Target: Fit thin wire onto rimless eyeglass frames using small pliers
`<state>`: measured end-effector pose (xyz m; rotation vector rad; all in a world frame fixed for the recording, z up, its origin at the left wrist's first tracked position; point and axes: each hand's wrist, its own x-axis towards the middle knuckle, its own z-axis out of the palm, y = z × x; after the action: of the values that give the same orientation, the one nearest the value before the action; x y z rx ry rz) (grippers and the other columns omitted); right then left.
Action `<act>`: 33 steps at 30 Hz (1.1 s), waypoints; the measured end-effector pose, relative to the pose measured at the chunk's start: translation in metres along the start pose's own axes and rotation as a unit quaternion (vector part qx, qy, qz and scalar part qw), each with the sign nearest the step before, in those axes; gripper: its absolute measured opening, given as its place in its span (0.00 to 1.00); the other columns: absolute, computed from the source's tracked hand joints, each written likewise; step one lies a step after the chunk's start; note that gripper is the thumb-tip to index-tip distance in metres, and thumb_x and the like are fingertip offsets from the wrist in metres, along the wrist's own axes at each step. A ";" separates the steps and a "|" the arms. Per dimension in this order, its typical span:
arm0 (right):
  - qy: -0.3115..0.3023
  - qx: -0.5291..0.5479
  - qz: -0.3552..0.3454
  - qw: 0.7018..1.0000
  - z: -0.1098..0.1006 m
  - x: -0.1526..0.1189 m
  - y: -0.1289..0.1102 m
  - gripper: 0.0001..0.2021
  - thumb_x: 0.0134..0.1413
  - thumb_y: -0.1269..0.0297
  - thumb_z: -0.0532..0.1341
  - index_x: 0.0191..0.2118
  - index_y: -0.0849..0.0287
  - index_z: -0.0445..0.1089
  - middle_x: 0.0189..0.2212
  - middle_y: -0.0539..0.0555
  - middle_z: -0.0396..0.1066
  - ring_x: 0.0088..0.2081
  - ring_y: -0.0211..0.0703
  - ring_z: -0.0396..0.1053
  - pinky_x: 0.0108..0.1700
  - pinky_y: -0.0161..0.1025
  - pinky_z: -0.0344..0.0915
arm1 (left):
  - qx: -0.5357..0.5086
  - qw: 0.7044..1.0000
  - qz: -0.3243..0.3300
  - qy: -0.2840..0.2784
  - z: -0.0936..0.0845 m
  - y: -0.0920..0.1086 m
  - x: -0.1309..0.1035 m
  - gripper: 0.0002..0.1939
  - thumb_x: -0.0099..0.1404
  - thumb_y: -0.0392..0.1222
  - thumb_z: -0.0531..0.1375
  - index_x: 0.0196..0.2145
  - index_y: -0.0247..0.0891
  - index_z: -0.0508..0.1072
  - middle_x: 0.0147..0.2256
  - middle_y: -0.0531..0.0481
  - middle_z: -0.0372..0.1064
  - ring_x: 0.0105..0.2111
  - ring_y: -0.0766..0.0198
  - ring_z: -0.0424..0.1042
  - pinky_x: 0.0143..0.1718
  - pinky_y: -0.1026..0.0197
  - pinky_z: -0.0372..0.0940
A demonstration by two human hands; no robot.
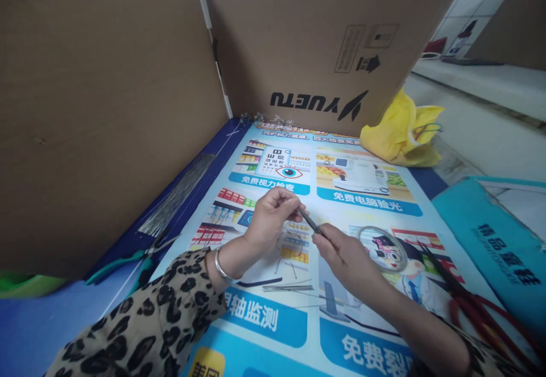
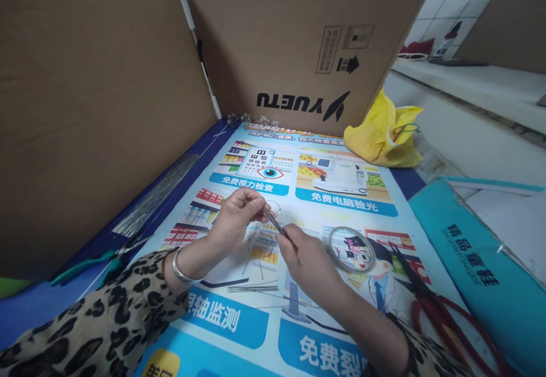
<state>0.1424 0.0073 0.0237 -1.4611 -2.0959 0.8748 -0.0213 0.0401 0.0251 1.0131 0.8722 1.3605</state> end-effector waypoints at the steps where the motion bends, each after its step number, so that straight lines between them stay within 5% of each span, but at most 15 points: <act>1: -0.001 -0.025 -0.007 1.000 -0.001 0.000 0.001 0.13 0.59 0.53 0.46 0.28 0.54 0.55 0.20 0.47 0.60 0.23 0.39 0.58 0.26 0.36 0.51 | -0.002 1.000 -0.007 -0.003 0.000 0.001 0.000 0.08 0.57 0.41 0.61 0.29 0.35 0.66 0.26 0.52 0.71 0.23 0.70 0.69 0.28 0.65 0.66; 7: 0.033 -0.121 -0.009 0.992 -0.003 0.001 0.007 0.11 0.58 0.55 0.47 0.32 0.55 0.58 0.28 0.53 0.65 0.28 0.43 0.63 0.29 0.38 0.53 | -0.025 0.999 -0.042 -0.026 -0.001 0.004 0.000 0.09 0.56 0.42 0.61 0.28 0.35 0.65 0.27 0.50 0.72 0.27 0.68 0.71 0.30 0.65 0.66; 11: -0.041 0.050 0.026 0.998 -0.004 0.000 0.007 0.15 0.59 0.51 0.46 0.28 0.55 0.56 0.21 0.47 0.61 0.24 0.38 0.60 0.27 0.36 0.56 | -0.032 0.998 -0.051 -0.019 -0.001 0.002 0.000 0.10 0.56 0.43 0.62 0.29 0.35 0.66 0.30 0.48 0.73 0.28 0.68 0.71 0.32 0.63 0.66; 14: -0.099 0.196 0.057 0.974 -0.006 0.000 0.002 0.18 0.59 0.49 0.46 0.26 0.56 0.56 0.20 0.46 0.59 0.22 0.34 0.60 0.26 0.35 0.58 | -0.037 0.998 -0.051 -0.008 0.000 0.000 -0.001 0.09 0.57 0.43 0.61 0.29 0.35 0.66 0.30 0.48 0.73 0.28 0.68 0.71 0.32 0.63 0.66; 20: -0.097 0.301 0.093 0.944 -0.004 0.000 -0.009 0.17 0.57 0.50 0.50 0.25 0.57 0.57 0.20 0.45 0.59 0.19 0.31 0.57 0.23 0.34 0.55 | -0.034 0.999 -0.040 0.011 0.003 -0.003 -0.004 0.08 0.58 0.42 0.60 0.29 0.35 0.66 0.30 0.47 0.73 0.31 0.66 0.72 0.33 0.63 0.66; 25: -0.089 0.292 0.090 0.948 0.004 -0.001 -0.005 0.16 0.59 0.51 0.47 0.28 0.57 0.57 0.20 0.44 0.58 0.19 0.31 0.55 0.21 0.33 0.54 | -0.023 0.999 -0.022 0.014 0.003 -0.006 -0.004 0.08 0.58 0.42 0.60 0.29 0.35 0.66 0.31 0.48 0.73 0.32 0.65 0.72 0.33 0.63 0.66; 33: -0.053 0.103 0.036 0.993 0.002 0.000 0.002 0.15 0.59 0.52 0.46 0.25 0.55 0.51 0.17 0.44 0.55 0.20 0.34 0.54 0.23 0.34 0.50 | 0.006 1.000 -0.021 0.023 0.002 -0.007 -0.003 0.08 0.57 0.41 0.60 0.27 0.35 0.64 0.26 0.52 0.70 0.23 0.70 0.69 0.26 0.66 0.65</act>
<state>0.1428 0.0072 0.0212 -1.4162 -1.9671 1.1826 -0.0169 0.0371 0.0191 0.9711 0.9316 1.3491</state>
